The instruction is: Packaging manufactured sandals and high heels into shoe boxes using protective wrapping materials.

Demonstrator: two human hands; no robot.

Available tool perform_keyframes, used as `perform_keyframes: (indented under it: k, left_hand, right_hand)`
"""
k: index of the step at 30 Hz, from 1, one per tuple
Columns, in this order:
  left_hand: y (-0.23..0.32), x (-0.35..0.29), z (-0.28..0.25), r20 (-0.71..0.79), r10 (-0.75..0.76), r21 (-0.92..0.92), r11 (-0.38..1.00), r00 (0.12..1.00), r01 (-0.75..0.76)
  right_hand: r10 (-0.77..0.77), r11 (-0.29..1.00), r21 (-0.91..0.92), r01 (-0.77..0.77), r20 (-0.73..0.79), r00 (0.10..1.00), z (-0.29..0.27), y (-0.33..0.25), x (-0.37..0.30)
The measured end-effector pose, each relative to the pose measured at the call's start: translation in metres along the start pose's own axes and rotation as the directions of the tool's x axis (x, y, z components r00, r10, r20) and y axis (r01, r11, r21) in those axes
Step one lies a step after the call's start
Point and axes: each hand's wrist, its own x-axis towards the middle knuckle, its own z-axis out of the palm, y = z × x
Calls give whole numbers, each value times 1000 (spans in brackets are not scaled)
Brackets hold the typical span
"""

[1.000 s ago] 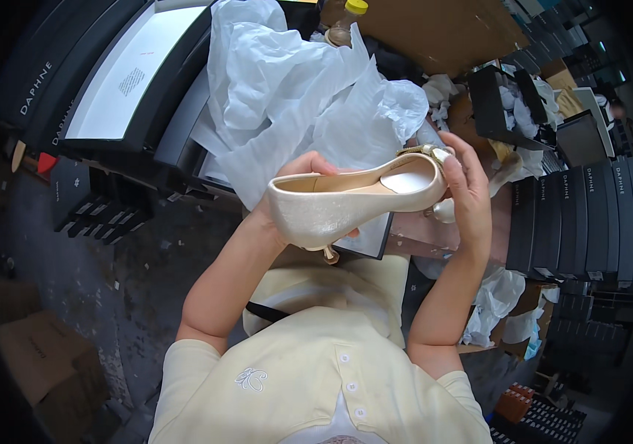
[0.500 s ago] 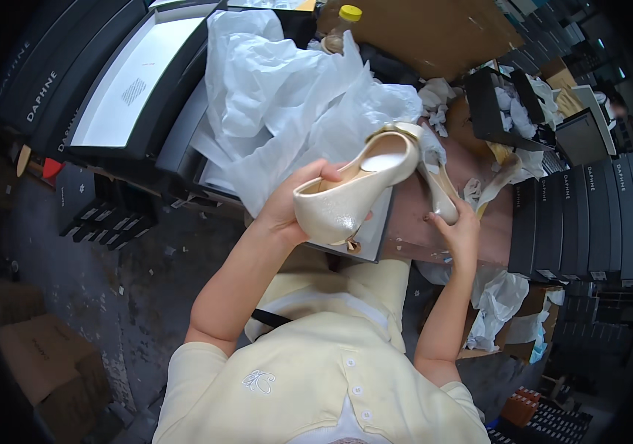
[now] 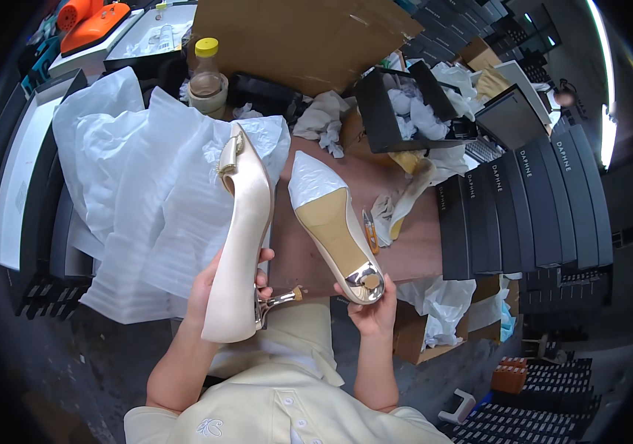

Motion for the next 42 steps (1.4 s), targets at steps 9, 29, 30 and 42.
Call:
perform_keyframes:
  k: [9, 29, 30, 42]
  left_hand:
    - [5, 11, -4, 74, 8, -24, 1000, 997, -7]
    - [-2, 1, 19, -12, 593, 736, 550, 805, -395]
    - [0, -1, 17, -13, 600, 711, 569, 800, -414]
    - [32, -15, -34, -71, 572, 917, 361, 817, -173]
  right_hand:
    - [-1, 1000, 23, 0, 75, 997, -12, -3, 5]
    - [-368, -469, -788, 400, 586, 722, 136, -3, 70]
    - [-340, -439, -785, 437, 595, 728, 145, 4, 89]
    - [-689, 142, -769, 624, 375, 620, 159, 5, 198]
